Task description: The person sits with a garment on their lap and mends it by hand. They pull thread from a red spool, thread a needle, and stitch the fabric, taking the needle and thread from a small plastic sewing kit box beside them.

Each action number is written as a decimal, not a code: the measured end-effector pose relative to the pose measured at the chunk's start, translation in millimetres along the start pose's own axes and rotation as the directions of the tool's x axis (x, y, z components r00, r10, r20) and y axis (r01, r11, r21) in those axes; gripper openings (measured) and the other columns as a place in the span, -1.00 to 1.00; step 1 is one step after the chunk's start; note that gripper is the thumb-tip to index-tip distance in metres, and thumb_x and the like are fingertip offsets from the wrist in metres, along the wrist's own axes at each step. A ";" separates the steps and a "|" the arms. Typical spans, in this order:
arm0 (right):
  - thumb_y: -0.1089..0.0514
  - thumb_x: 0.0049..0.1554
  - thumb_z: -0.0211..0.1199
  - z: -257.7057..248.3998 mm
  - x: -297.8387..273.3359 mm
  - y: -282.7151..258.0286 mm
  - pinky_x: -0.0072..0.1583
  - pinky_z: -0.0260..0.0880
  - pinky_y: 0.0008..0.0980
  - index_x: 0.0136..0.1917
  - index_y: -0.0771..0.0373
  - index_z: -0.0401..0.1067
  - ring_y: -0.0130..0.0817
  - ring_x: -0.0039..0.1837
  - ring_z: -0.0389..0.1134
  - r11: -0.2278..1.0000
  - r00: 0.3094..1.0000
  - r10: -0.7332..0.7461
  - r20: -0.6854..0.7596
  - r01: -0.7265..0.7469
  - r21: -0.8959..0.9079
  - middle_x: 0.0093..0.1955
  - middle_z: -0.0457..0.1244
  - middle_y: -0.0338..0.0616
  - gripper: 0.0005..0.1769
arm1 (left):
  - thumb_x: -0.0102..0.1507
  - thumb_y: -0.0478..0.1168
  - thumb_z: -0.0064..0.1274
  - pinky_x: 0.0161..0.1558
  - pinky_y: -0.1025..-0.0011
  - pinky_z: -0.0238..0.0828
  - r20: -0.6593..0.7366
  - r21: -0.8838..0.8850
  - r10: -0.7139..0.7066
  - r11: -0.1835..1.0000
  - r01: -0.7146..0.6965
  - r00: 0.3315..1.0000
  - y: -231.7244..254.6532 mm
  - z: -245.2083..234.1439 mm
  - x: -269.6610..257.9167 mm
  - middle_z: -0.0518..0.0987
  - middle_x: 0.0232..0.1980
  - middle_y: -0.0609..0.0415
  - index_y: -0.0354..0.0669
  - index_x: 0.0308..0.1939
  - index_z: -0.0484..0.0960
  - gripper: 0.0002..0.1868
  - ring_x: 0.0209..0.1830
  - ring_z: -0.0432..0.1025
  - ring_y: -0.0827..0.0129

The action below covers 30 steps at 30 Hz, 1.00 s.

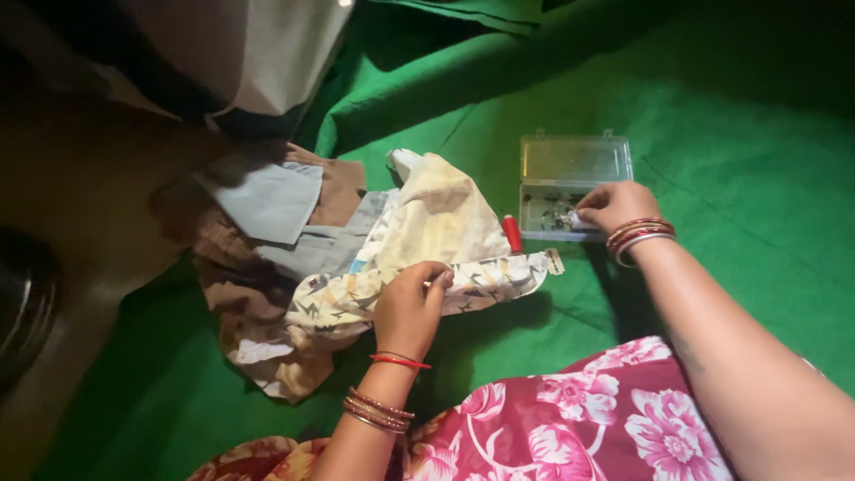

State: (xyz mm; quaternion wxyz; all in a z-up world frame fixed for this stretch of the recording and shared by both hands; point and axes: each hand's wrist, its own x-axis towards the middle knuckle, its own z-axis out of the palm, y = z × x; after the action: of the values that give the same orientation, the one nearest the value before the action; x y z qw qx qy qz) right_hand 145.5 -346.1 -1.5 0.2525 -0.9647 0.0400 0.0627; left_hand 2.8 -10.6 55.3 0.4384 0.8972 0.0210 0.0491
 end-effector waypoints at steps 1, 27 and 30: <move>0.05 -0.03 0.48 5.7 0.9 6.6 0.15 0.49 -0.23 -0.06 0.08 0.69 -0.20 -0.01 0.52 0.999 0.999 0.035 0.022 -0.034 -0.017 -0.05 0.47 -0.09 -0.76 | 0.24 -0.11 0.14 -0.29 0.27 0.46 0.014 0.001 0.014 1.000 -0.014 1.000 0.3 2.3 -1.0 0.68 -0.25 0.05 -0.08 -0.22 0.72 -0.84 -0.35 0.58 0.21; -0.08 -0.19 0.64 -30.6 4.5 48.2 0.49 0.04 0.18 -0.08 -0.26 0.72 0.13 0.64 -0.14 0.942 0.953 0.260 -0.156 -0.286 -0.177 0.70 -0.09 -0.11 -0.65 | 0.23 -0.29 0.14 -0.21 0.32 0.48 -0.030 -0.018 0.167 0.986 -0.167 0.986 -0.4 1.1 3.6 0.66 -0.14 0.07 -0.10 -0.10 0.67 -0.83 -0.28 0.56 0.23; -0.09 -0.20 0.65 -29.3 1.9 45.3 0.51 0.03 0.19 -0.05 -0.22 0.72 0.07 0.67 -0.15 0.911 0.926 0.353 -0.134 -0.372 -0.176 0.71 -0.11 -0.14 -0.61 | 0.22 -0.30 0.13 -0.20 0.31 0.48 -0.028 -0.017 0.156 0.987 -0.157 0.987 1.2 0.8 4.2 0.66 -0.15 0.07 -0.11 -0.10 0.67 -0.83 -0.27 0.56 0.23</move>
State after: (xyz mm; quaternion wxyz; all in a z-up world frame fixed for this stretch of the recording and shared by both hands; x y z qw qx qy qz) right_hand 145.4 -400.0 1.8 0.1367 -0.9627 0.2244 0.0644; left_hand 7.1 -11.5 56.0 0.4416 0.8910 -0.0441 0.0956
